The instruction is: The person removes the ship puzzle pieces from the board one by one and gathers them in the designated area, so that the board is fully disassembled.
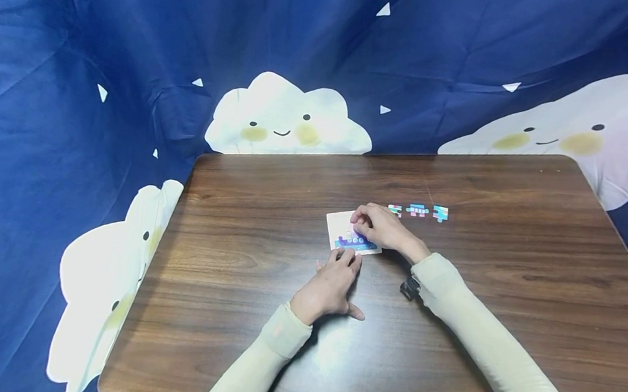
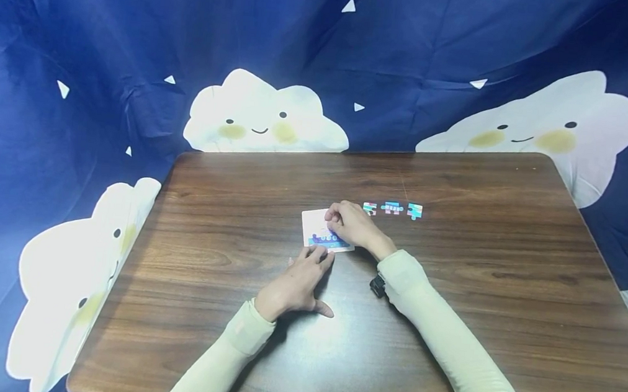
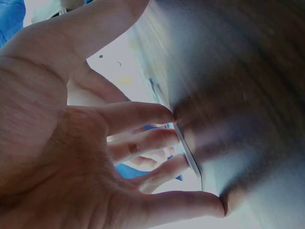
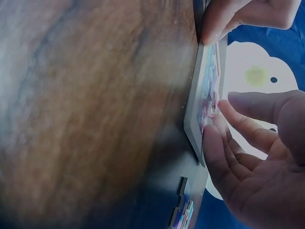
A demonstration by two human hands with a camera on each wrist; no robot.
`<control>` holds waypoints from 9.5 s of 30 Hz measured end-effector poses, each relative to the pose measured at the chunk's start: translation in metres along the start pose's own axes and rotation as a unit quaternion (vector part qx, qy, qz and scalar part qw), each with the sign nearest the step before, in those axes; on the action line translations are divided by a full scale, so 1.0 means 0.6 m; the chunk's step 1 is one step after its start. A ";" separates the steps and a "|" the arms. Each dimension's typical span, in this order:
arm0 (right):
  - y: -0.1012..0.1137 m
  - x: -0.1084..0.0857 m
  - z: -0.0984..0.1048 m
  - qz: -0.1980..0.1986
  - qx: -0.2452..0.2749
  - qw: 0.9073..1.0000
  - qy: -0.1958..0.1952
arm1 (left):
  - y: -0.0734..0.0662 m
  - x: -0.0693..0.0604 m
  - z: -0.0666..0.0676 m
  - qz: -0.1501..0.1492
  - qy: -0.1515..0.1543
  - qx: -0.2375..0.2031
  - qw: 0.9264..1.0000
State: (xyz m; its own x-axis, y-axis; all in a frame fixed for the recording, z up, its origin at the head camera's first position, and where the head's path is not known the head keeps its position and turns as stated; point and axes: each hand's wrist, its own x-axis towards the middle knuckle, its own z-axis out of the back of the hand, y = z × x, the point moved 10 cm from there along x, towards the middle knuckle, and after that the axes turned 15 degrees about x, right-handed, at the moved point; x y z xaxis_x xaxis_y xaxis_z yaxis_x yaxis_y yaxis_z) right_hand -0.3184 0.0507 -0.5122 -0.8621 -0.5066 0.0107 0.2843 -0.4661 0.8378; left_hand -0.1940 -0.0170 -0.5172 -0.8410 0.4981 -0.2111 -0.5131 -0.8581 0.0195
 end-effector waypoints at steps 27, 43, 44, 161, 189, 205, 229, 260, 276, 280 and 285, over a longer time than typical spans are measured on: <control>0.012 -0.007 0.005 0.027 0.022 0.999 -0.005 | 0.005 -0.003 0.003 0.004 -0.004 -0.013 1.000; 0.006 -0.020 0.018 0.006 0.062 0.998 -0.016 | 0.001 0.000 0.006 0.000 -0.006 -0.002 1.000; 0.005 -0.023 0.019 0.003 0.065 0.998 -0.018 | 0.000 -0.001 0.005 -0.001 -0.004 -0.003 1.000; -0.029 -0.038 0.080 -0.038 0.026 0.998 -0.048 | 0.002 -0.002 -0.002 0.004 0.009 -0.006 1.000; -0.018 -0.024 0.021 -0.030 -0.008 0.999 -0.030 | 0.002 -0.001 -0.003 0.006 0.011 -0.004 1.000; -0.013 -0.027 0.012 -0.022 -0.018 0.999 -0.028 | 0.003 -0.003 -0.001 0.008 0.014 -0.012 1.000; -0.007 -0.020 0.017 -0.025 -0.022 0.999 -0.030 | 0.002 -0.002 -0.004 0.005 0.015 -0.010 1.000; -0.013 -0.028 0.022 -0.010 0.011 1.000 0.002 | 0.002 -0.001 -0.008 0.008 0.023 -0.006 1.000; -0.015 -0.028 0.027 0.007 0.006 1.000 0.011 | 0.001 -0.001 -0.005 0.002 0.016 -0.014 1.000; -0.018 -0.031 0.030 0.000 0.010 1.000 0.010 | 0.000 0.000 -0.006 0.002 0.020 -0.016 1.000; -0.025 -0.039 0.041 -0.007 0.026 1.000 -0.005 | 0.000 0.000 -0.006 0.002 0.021 -0.016 1.000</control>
State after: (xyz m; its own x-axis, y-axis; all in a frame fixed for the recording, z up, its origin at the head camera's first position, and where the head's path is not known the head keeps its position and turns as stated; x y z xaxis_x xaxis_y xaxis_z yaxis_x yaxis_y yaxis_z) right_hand -0.3129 0.0877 -0.5115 -0.8699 -0.4933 0.0031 0.2494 -0.4344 0.8655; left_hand -0.1934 -0.0175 -0.5205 -0.8349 0.4888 -0.2528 -0.5028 -0.8643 -0.0106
